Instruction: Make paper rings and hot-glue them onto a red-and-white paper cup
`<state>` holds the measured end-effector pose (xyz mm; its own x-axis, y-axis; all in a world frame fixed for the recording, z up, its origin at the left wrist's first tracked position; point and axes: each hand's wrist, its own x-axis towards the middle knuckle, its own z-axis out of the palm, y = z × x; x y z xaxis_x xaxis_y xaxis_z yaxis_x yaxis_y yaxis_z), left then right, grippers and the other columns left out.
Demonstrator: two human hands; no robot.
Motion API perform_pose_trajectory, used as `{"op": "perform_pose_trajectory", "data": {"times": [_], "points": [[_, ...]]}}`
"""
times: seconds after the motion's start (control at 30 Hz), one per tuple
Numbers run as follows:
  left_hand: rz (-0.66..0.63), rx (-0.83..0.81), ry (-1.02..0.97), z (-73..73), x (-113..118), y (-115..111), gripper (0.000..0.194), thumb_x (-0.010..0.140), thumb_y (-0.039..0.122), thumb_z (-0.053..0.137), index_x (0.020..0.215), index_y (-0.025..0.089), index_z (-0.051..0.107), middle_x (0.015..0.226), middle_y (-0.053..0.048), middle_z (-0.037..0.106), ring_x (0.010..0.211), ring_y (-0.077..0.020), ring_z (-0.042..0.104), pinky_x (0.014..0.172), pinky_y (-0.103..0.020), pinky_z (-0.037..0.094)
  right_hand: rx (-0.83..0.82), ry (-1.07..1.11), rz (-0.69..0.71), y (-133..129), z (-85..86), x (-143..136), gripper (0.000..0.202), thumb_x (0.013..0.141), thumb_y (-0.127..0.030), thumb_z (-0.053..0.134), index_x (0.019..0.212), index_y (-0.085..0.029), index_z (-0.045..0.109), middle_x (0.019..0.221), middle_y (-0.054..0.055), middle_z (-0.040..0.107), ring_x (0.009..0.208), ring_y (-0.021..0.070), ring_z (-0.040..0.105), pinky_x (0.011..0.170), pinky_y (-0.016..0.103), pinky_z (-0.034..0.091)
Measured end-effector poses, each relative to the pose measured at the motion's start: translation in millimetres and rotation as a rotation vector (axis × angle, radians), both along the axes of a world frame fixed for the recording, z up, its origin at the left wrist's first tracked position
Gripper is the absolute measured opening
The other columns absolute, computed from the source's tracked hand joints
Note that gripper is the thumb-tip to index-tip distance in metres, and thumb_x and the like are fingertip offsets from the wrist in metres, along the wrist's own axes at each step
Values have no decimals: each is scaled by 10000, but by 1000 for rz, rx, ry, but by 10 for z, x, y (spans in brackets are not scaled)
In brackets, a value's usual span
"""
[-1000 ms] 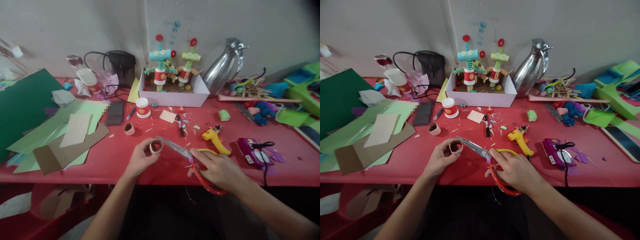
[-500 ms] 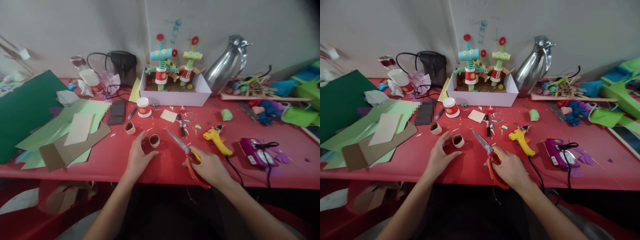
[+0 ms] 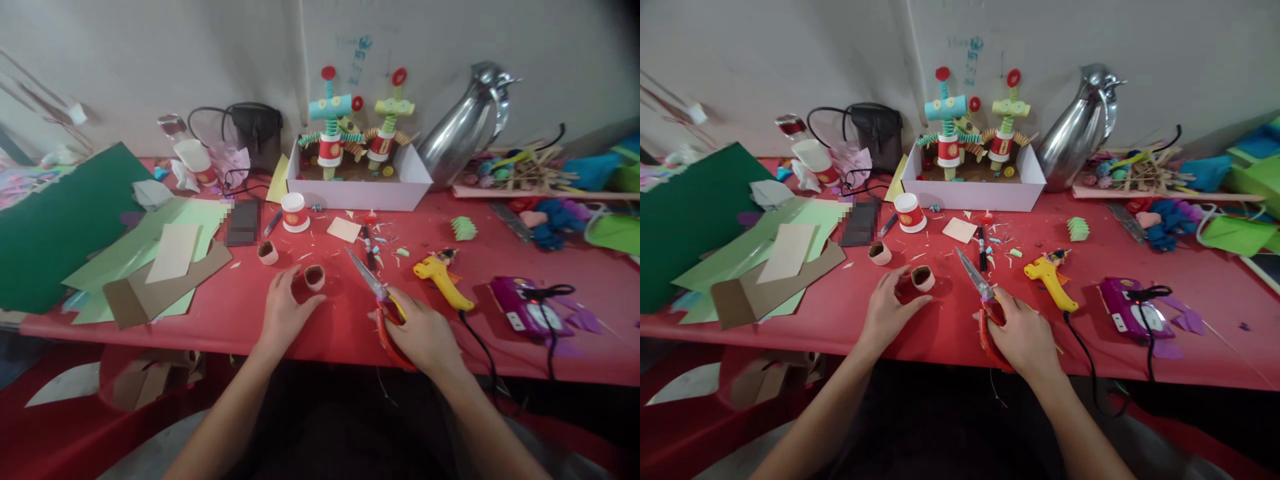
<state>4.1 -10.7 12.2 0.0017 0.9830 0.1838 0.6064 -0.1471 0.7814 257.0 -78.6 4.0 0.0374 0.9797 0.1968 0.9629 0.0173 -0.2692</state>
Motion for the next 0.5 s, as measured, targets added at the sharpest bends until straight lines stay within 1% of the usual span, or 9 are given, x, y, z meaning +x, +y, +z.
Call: {"op": "perform_pose_trajectory", "data": {"times": [0.07, 0.17, 0.27, 0.33, 0.4, 0.47, 0.5], "points": [[-34, 22, 28, 35, 52, 41, 514, 702, 317, 833, 1174, 225, 649, 1177, -110, 680, 1090, -305, 602, 964, -488, 458, 9, -15, -5, -3, -5, -4, 434, 923, -432, 559, 1285, -194, 590, 1035, 126, 771, 891, 308, 751, 715, 383, 571], [-62, 67, 20, 65, 102, 96, 295, 775, 286, 764, 1059, 241, 697, 1054, -73, 731, 1010, -286, 613, 922, -458, 461, 35, -20, 11, -4, -12, -4, 407, 934, -426, 542, 1272, -204, 591, 1008, 115, 775, 874, 294, 753, 704, 372, 572], [-86, 111, 20, 43, 107, 129, 251, 802, 281, 731, 1050, 253, 706, 1031, -65, 741, 991, -288, 612, 889, -444, 465, 61, -29, 20, -5, -15, -3, 391, 935, -420, 550, 1266, -215, 588, 1005, 107, 778, 857, 284, 754, 698, 363, 570], [-105, 124, 62, 5, 92, 135, 292, 777, 235, 739, 1066, 249, 703, 1045, -73, 737, 1012, -304, 604, 906, -459, 459, 63, -36, 17, -8, -12, -4, 397, 935, -424, 553, 1268, -213, 588, 1021, 110, 777, 848, 284, 754, 691, 362, 568], [-81, 121, 76, -33, 73, 128, 438, 727, 199, 771, 1152, 238, 671, 1119, -89, 718, 1071, -319, 587, 953, -482, 445, 53, -38, 13, -10, -5, -8, 411, 934, -437, 557, 1269, -202, 591, 1025, 118, 775, 841, 292, 753, 681, 366, 567], [-49, 107, 48, -54, 59, 113, 598, 691, 204, 806, 1257, 235, 614, 1217, -101, 682, 1144, -324, 560, 1003, -498, 424, 42, -41, 9, -12, 5, -13, 427, 932, -451, 560, 1270, -192, 597, 1016, 125, 774, 834, 299, 751, 671, 371, 566], [-39, 100, 26, -56, 57, 105, 642, 681, 217, 819, 1283, 239, 595, 1241, -103, 670, 1165, -322, 551, 1014, -500, 419, 40, -43, 9, -12, 10, -15, 435, 932, -457, 560, 1272, -189, 598, 1014, 128, 774, 831, 300, 750, 668, 372, 565]]}}
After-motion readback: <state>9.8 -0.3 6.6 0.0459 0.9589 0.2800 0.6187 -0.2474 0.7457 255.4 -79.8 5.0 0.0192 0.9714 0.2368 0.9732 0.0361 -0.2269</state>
